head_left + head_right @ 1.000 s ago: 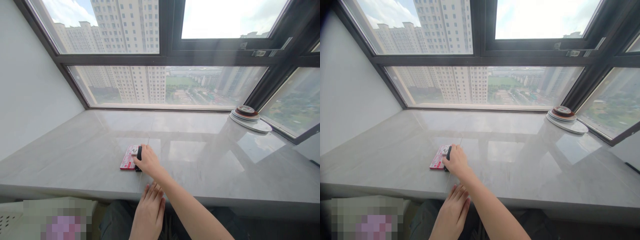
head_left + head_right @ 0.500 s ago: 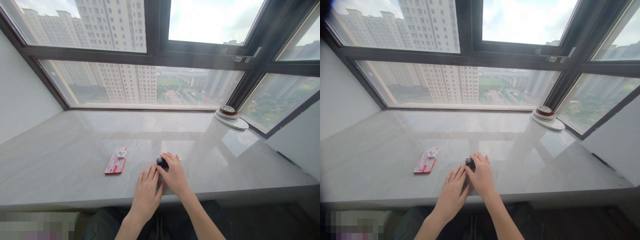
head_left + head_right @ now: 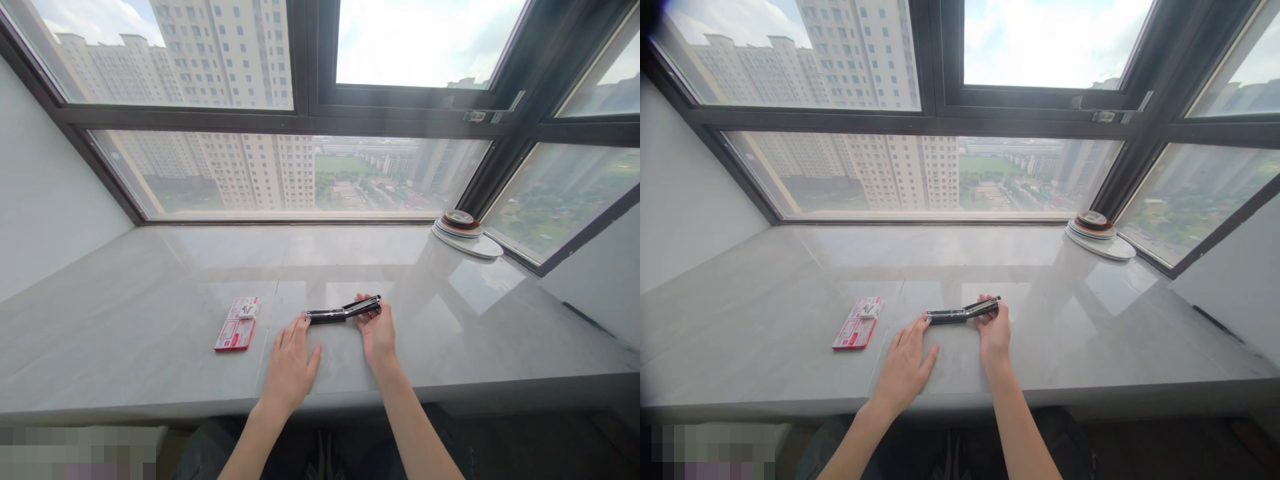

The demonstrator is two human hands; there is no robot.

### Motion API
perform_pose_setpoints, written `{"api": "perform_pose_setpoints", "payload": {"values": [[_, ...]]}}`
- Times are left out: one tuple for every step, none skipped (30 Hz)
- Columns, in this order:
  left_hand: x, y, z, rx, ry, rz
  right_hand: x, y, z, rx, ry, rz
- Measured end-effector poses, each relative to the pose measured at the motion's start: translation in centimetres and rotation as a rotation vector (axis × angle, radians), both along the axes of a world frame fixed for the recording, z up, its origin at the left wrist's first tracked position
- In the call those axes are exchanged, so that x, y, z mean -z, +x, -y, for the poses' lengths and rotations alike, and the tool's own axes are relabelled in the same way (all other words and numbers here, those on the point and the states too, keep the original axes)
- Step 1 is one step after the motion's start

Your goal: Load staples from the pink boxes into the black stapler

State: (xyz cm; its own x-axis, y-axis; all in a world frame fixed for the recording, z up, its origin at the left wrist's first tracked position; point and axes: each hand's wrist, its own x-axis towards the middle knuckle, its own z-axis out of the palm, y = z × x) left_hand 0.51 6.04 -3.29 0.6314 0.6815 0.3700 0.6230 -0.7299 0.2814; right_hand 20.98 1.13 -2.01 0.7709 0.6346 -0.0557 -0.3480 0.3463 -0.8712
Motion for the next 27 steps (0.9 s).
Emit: {"api": "perform_pose_setpoints", "payload": {"values": [[-0.2,-0.2,-0.1,-0.02,0.003,0.029,0.5,0.6,0.8,-0.042,0.01,-0.019],[-0.4,-0.6,-0.4,-0.057,0.011,0.062,0.8,1.1,1.7,-0.075,0.012,-0.019],[-0.6,-1.2,-0.7,-0.119,0.027,0.097,1.1,1.5,2.7,-0.091,0.007,-0.009],[-0.8,-2.0,-1.1,-0.205,0.047,0.129,1.4,1.8,3.8,-0.093,-0.004,0.003],[-1.0,-2.9,-1.5,-0.303,0.068,0.149,1.5,1.9,4.9,-0.083,-0.025,0.009],[-1.0,-3.9,-1.9,-0.405,0.086,0.157,1.6,2.0,6.0,-0.071,-0.053,0.011],[-1.0,-5.0,-2.3,-0.491,0.095,0.144,1.6,2.1,7.0,-0.066,-0.091,0.019],[-0.9,-6.0,-2.5,-0.55,0.098,0.12,1.6,2.0,7.8,-0.082,-0.14,0.038],[-0.7,-6.9,-2.6,-0.58,0.099,0.092,1.6,1.8,8.5,-0.118,-0.198,0.075],[-0.5,-7.6,-2.5,-0.577,0.099,0.066,1.6,1.6,8.9,-0.166,-0.264,0.134],[-0.2,-8.2,-2.4,-0.552,0.101,0.052,1.6,1.4,9.2,-0.218,-0.335,0.212],[0.1,-8.5,-2.1,-0.514,0.102,0.056,1.5,1.0,9.3,-0.268,-0.402,0.303],[0.3,-8.6,-1.8,-0.46,0.093,0.072,1.4,0.7,9.2,-0.312,-0.459,0.396],[0.4,-8.5,-1.5,-0.389,0.07,0.094,1.3,0.3,9.0,-0.352,-0.501,0.477],[0.5,-8.2,-1.3,-0.302,0.032,0.119,1.2,-0.1,8.7,-0.392,-0.53,0.535],[0.4,-7.7,-1.0,-0.205,-0.02,0.143,1.1,-0.5,8.3,-0.445,-0.546,0.564],[0.3,-7.0,-0.7,-0.103,-0.081,0.162,0.9,-0.8,7.9,-0.512,-0.553,0.571],[0.1,-6.1,-0.5,-0.007,-0.144,0.179,0.7,-1.1,7.4,-0.589,-0.557,0.563],[-0.2,-5.2,-0.2,0.073,-0.203,0.195,0.6,-1.3,7.0,-0.668,-0.561,0.55],[-0.5,-4.1,0.0,0.133,-0.254,0.211,0.5,-1.5,6.5,-0.73,-0.562,0.543],[-0.9,-3.1,0.3,0.18,-0.297,0.222,0.4,-1.6,6.0,-0.761,-0.559,0.545],[-1.2,-2.1,0.4,0.218,-0.332,0.23,0.3,-1.7,5.6,-0.762,-0.554,0.555],[-1.4,-1.3,0.6,0.247,-0.359,0.236,0.3,-1.6,5.2,-0.745,-0.55,0.572],[-1.6,-0.6,0.6,0.267,-0.38,0.239,0.3,-1.3,4.9,-0.72,-0.549,0.591],[-1.7,-0.2,0.6,0.278,-0.396,0.242,0.3,-1.0,4.8,-0.699,-0.554,0.609],[-1.7,0.1,0.5,0.279,-0.411,0.248,0.3,-0.5,4.8,-0.687,-0.567,0.621],[-1.6,0.2,0.4,0.274,-0.425,0.256,0.3,0.1,4.8,-0.691,-0.583,0.626]]}}
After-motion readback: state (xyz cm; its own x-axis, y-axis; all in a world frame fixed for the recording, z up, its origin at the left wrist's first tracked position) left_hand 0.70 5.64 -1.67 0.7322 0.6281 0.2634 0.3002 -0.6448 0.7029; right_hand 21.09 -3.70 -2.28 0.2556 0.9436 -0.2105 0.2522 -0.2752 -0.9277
